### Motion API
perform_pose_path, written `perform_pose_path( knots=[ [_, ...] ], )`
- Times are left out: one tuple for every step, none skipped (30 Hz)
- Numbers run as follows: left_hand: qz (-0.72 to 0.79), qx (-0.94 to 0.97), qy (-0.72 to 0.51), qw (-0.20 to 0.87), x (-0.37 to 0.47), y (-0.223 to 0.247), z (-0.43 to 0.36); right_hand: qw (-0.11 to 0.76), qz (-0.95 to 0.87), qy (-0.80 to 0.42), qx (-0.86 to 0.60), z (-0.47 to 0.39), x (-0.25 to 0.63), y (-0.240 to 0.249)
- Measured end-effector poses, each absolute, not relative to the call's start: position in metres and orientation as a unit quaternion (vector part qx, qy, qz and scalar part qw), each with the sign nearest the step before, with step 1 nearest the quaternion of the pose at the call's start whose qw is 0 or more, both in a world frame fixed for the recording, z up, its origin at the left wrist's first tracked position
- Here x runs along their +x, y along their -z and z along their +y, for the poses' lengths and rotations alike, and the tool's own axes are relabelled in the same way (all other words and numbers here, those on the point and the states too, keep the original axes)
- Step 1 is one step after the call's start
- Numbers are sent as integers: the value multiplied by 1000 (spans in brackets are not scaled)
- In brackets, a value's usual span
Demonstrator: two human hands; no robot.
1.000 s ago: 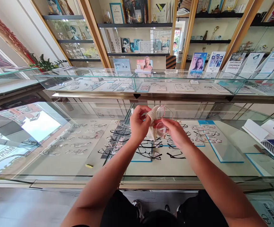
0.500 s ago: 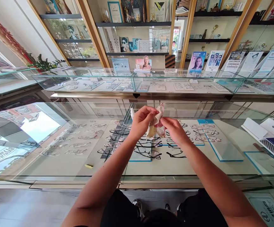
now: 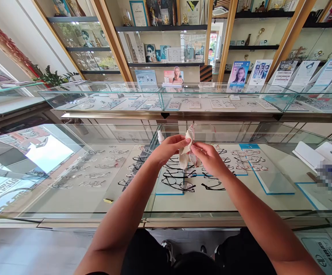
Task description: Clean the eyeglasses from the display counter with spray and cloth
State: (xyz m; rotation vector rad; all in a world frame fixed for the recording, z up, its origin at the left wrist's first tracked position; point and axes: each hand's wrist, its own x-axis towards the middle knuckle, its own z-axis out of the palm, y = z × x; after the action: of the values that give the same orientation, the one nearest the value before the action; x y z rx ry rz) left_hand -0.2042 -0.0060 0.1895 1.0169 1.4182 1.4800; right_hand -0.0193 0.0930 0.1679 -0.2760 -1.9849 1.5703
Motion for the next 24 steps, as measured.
perform_pose_path(
  knots=[
    [558, 401, -593, 421, -205, -189, -6, 292, -743, -593, -104, 93, -19, -168],
    [547, 397, -603, 424, -205, -188, -5, 291, -740, -598, -104, 93, -19, -168],
    [534, 395, -615, 425, -205, -187, -4, 288, -735, -605, -104, 94, -19, -168],
    [520, 396, -625, 426, -204, -186, -3, 283, -731, -612, -103, 94, -19, -168],
    [507, 398, -635, 426, -204, -185, -2, 277, -728, -619, -102, 94, -19, -168],
    [495, 399, -644, 426, -203, -184, -1, 271, -726, -624, -98, 95, -19, -168],
    [482, 399, -654, 426, -202, -184, 0, 265, -727, -627, -93, 95, -20, -168],
    [468, 398, -664, 426, -202, -184, 0, 259, -729, -628, -87, 95, -20, -168],
    [455, 395, -675, 426, -201, -184, 0, 255, -731, -627, -81, 96, -20, -168],
    [444, 391, -684, 426, -201, -185, 0, 252, -734, -627, -75, 96, -20, -168],
    [434, 387, -692, 427, -200, -185, 0, 249, -734, -628, -71, 96, -21, -168],
    [426, 385, -698, 428, -199, -185, 0, 244, -733, -632, -68, 96, -21, -168],
    [421, 382, -704, 425, -198, -186, 0, 240, -729, -638, -66, 97, -22, -168],
    [418, 380, -710, 420, -198, -186, 0, 237, -723, -645, -66, 97, -22, -168],
    [418, 378, -716, 413, -197, -186, 1, 235, -717, -653, -66, 97, -23, -168],
    [418, 376, -721, 406, -196, -186, 1, 233, -711, -660, -65, 97, -23, -168],
    [417, 374, -725, 400, -195, -186, 2, 233, -706, -666, -65, 97, -23, -168],
    [415, 374, -727, 399, -194, -186, 3, 234, -701, -670, -65, 98, -24, -168],
    [410, 376, -727, 403, -194, -187, 3, 236, -698, -673, -66, 98, -24, -168],
    [404, 379, -724, 410, -194, -187, 4, 239, -695, -675, -67, 98, -24, -168],
    [398, 382, -722, 418, -194, -187, 5, 242, -693, -675, -68, 98, -24, -168],
    [393, 382, -723, 421, -195, -187, 5, 247, -692, -675, -68, 99, -24, -168],
    [391, 380, -726, 418, -195, -187, 6, 251, -690, -675, -68, 99, -24, -169],
    [391, 377, -731, 413, -195, -186, 6, 254, -690, -675, -66, 99, -24, -169]
  ],
)
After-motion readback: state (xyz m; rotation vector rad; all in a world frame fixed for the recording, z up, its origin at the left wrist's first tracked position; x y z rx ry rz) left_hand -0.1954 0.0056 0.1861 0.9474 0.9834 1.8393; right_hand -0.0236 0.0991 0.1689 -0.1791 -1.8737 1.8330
